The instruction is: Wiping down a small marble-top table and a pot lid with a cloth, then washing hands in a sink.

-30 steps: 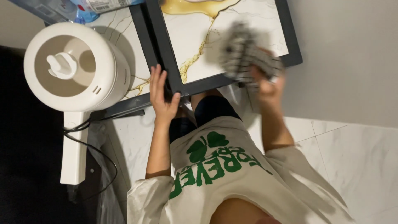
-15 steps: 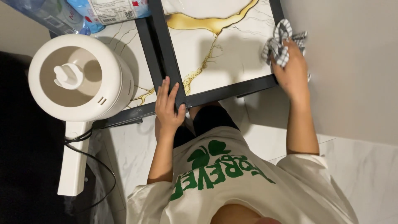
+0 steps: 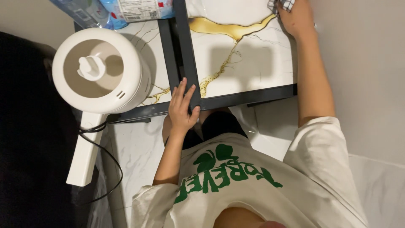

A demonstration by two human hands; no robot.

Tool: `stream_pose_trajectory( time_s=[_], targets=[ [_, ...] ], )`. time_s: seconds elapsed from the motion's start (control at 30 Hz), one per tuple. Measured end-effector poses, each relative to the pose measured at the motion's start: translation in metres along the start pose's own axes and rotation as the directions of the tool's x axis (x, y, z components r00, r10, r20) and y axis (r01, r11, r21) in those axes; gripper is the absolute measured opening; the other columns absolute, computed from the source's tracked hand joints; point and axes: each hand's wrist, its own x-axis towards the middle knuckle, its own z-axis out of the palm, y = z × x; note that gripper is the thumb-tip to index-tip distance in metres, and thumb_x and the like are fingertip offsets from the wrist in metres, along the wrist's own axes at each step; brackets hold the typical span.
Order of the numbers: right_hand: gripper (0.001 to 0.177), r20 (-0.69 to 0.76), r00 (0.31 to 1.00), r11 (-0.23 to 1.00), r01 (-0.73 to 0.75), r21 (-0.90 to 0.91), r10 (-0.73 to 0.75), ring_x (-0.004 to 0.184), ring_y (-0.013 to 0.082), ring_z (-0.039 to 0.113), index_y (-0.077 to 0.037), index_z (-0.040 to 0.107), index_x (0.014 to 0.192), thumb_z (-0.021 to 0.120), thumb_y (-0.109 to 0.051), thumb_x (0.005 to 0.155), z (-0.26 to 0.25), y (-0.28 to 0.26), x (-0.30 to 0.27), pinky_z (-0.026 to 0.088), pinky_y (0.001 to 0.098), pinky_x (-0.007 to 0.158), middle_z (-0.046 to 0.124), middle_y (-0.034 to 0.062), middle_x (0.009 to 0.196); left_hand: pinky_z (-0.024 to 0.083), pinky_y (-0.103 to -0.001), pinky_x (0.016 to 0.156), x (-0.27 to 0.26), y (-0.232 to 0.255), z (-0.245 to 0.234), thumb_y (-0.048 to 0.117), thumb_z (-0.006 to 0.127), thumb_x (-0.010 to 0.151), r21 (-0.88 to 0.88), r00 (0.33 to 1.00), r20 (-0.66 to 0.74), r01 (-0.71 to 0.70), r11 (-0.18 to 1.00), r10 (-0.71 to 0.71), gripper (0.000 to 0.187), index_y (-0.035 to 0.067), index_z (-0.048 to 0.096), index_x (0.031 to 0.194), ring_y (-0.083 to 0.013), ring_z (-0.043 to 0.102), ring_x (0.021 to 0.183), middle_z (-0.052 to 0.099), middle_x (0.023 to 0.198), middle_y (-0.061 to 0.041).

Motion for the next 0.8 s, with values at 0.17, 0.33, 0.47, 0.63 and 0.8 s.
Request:
stream_pose_trajectory(
  time_s=[0.17,0.33,0.47,0.63,0.8],
  targets=[
    [0.033,-0.060,0.997,0.999,-0.051,0.005,0.051,0.103,0.0499,0.063,-0.001,0.067,0.119,0.077,-0.028,0.102,0.017,0.007,0.013,0.051,0.0528,0.087,0.071,0.0257,0.111,0.041,-0.058,0.120,0.001,0.002,-0.001,0.047,0.051,0.104,-0.007,1.000,-0.009,0.000,1.000,0.000,0.055,0.008,0.063,0.141,-0.0401,0.054,0.143,0.050,0.157,-0.019],
    [0.033,-0.127,0.992,0.999,-0.002,-0.049,-0.004,0.100,0.0506,0.063,0.003,0.066,0.116,0.076,-0.022,0.096,0.016,-0.014,0.014,0.050,0.0543,0.084,0.069,0.0287,0.105,0.042,-0.059,0.120,0.002,0.005,-0.002,0.045,0.051,0.103,-0.005,1.000,-0.026,-0.014,1.000,0.013,0.055,0.007,0.063,0.141,-0.0394,0.054,0.144,0.050,0.157,-0.019],
    [0.038,-0.101,0.993,0.998,0.067,0.003,-0.066,0.100,0.0522,0.062,0.006,0.065,0.117,0.076,-0.014,0.087,0.029,-0.058,0.013,0.050,0.0550,0.088,0.067,0.0320,0.105,0.043,-0.058,0.119,0.002,0.003,0.001,0.043,0.051,0.102,-0.004,0.999,-0.039,-0.022,1.000,0.022,0.054,0.007,0.063,0.140,-0.0391,0.055,0.142,0.050,0.157,-0.019],
    [0.036,0.047,0.989,0.985,0.134,0.105,-0.140,0.114,0.0468,0.063,0.003,0.066,0.121,0.078,-0.016,0.093,0.076,-0.122,0.019,0.049,0.0518,0.101,0.068,0.0291,0.118,0.043,-0.058,0.119,0.001,0.003,0.001,0.044,0.051,0.102,-0.003,0.998,-0.057,-0.017,1.000,0.016,0.054,0.007,0.063,0.140,-0.0390,0.056,0.142,0.051,0.156,-0.019],
    [0.065,0.092,0.953,0.955,0.281,0.095,-0.290,0.129,0.0478,0.052,0.014,0.051,0.140,0.078,-0.012,0.086,0.135,-0.192,0.026,0.040,0.0493,0.114,0.054,0.0344,0.141,0.042,-0.057,0.120,0.001,0.003,-0.005,0.045,0.053,0.102,-0.010,0.999,-0.030,-0.016,1.000,0.016,0.055,0.008,0.062,0.142,-0.0384,0.054,0.143,0.050,0.157,-0.018]
  ],
)
